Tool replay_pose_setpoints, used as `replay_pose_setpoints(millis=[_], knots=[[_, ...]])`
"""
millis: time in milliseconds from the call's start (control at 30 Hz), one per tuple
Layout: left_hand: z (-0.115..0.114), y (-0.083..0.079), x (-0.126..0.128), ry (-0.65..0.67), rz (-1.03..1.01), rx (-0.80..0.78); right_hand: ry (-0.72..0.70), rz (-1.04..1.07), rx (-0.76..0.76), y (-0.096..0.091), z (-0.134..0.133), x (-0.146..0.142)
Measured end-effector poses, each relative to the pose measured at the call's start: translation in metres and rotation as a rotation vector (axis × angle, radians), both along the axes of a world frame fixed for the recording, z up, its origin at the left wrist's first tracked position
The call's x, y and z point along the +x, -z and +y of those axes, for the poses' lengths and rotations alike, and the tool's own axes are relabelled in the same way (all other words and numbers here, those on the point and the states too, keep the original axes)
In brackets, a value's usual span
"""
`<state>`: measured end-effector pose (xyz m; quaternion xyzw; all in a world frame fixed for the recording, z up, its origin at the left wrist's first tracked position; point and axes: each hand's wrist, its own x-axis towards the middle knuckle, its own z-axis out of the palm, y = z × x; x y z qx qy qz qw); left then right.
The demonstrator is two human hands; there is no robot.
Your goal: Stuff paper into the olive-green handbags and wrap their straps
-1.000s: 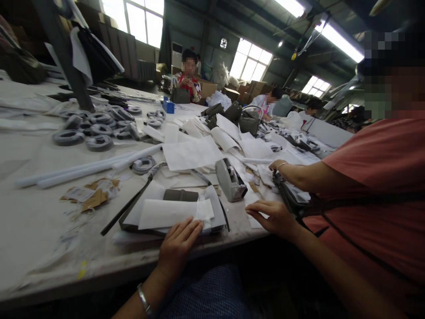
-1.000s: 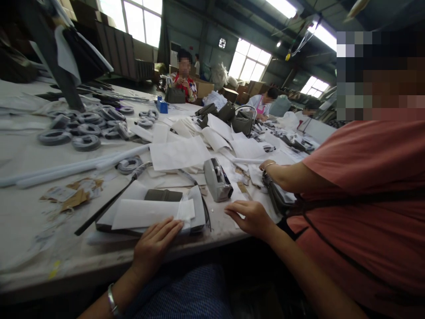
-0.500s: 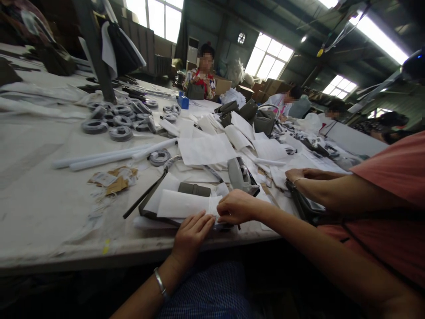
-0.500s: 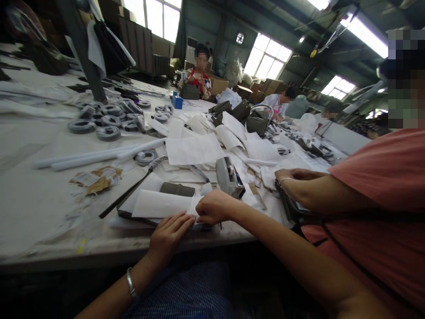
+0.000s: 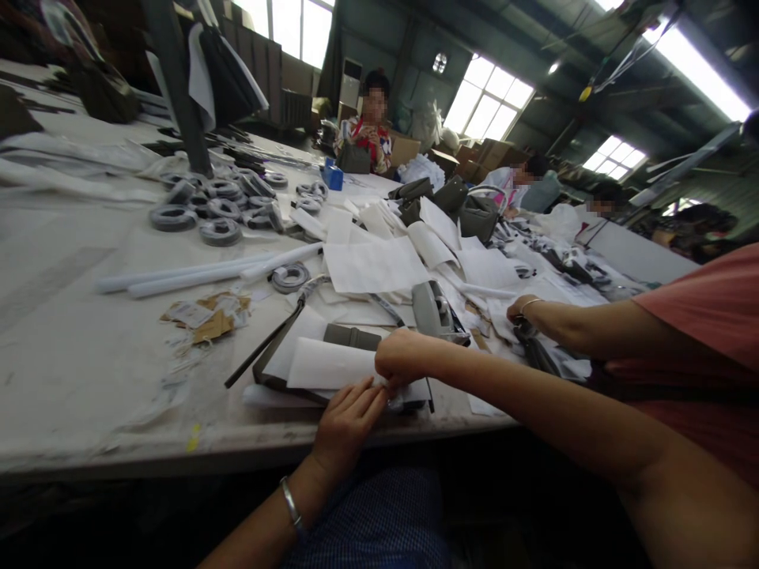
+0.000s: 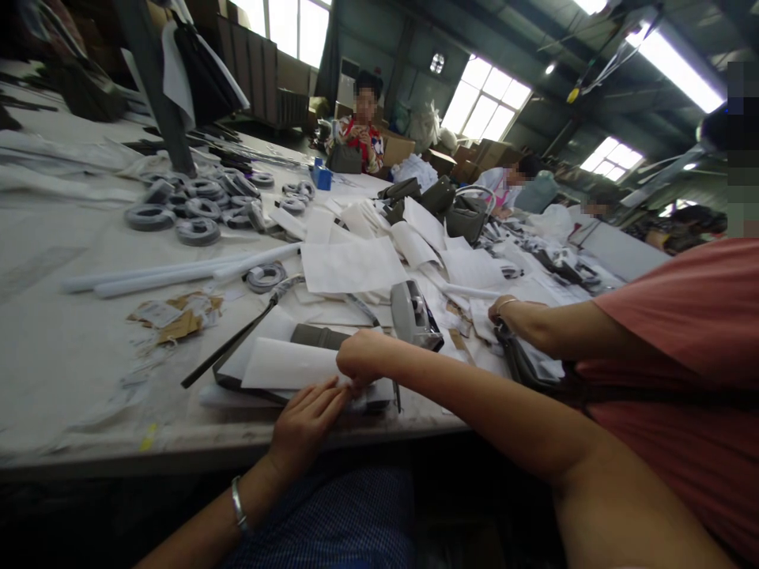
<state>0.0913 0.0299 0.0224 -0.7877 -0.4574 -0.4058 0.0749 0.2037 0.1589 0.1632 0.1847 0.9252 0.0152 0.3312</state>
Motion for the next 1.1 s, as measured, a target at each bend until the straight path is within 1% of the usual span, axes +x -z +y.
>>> replay_pose_setpoints(millis=[167, 300, 367, 467, 633, 733, 867, 933, 1000, 1067, 1100], knots=[[0.0, 0.0, 0.001, 0.008, 0.015, -0.028, 0.021, -0.109, -0.075, -0.004, 0.007, -0.016], [0.0, -0.002, 0.002, 0.012, 0.014, -0.038, 0.051, -0.165, -0.118, -0.003, 0.014, -0.022], [0.0, -0.003, 0.002, 0.004, 0.01, -0.037, 0.056, -0.136, -0.107, -0.003, 0.017, -0.02], [0.001, -0.002, 0.001, -0.006, 0.024, -0.042, 0.056, -0.048, -0.05, -0.002, 0.02, -0.013], [0.002, 0.001, 0.001, -0.015, 0.041, -0.019, 0.064, 0.048, 0.02, 0.004, 0.031, 0.0], [0.003, 0.003, 0.002, -0.024, 0.036, 0.0, 0.136, 0.089, 0.058, 0.007, 0.044, 0.004], [0.004, 0.003, 0.002, -0.032, 0.053, 0.019, 0.336, 0.175, 0.007, 0.006, 0.062, 0.012], [0.004, 0.002, 0.001, -0.03, 0.072, 0.02, 0.421, 0.254, 0.048, 0.004, 0.068, 0.02], [0.004, 0.003, 0.001, -0.031, 0.078, 0.018, 0.486, 0.338, 0.133, 0.002, 0.067, 0.03], [0.003, 0.004, 0.001, -0.034, 0.075, 0.022, 0.538, 0.436, 0.189, 0.005, 0.057, 0.039], [0.003, 0.004, 0.0, -0.035, 0.074, 0.025, 0.551, 0.484, 0.191, 0.009, 0.049, 0.043]])
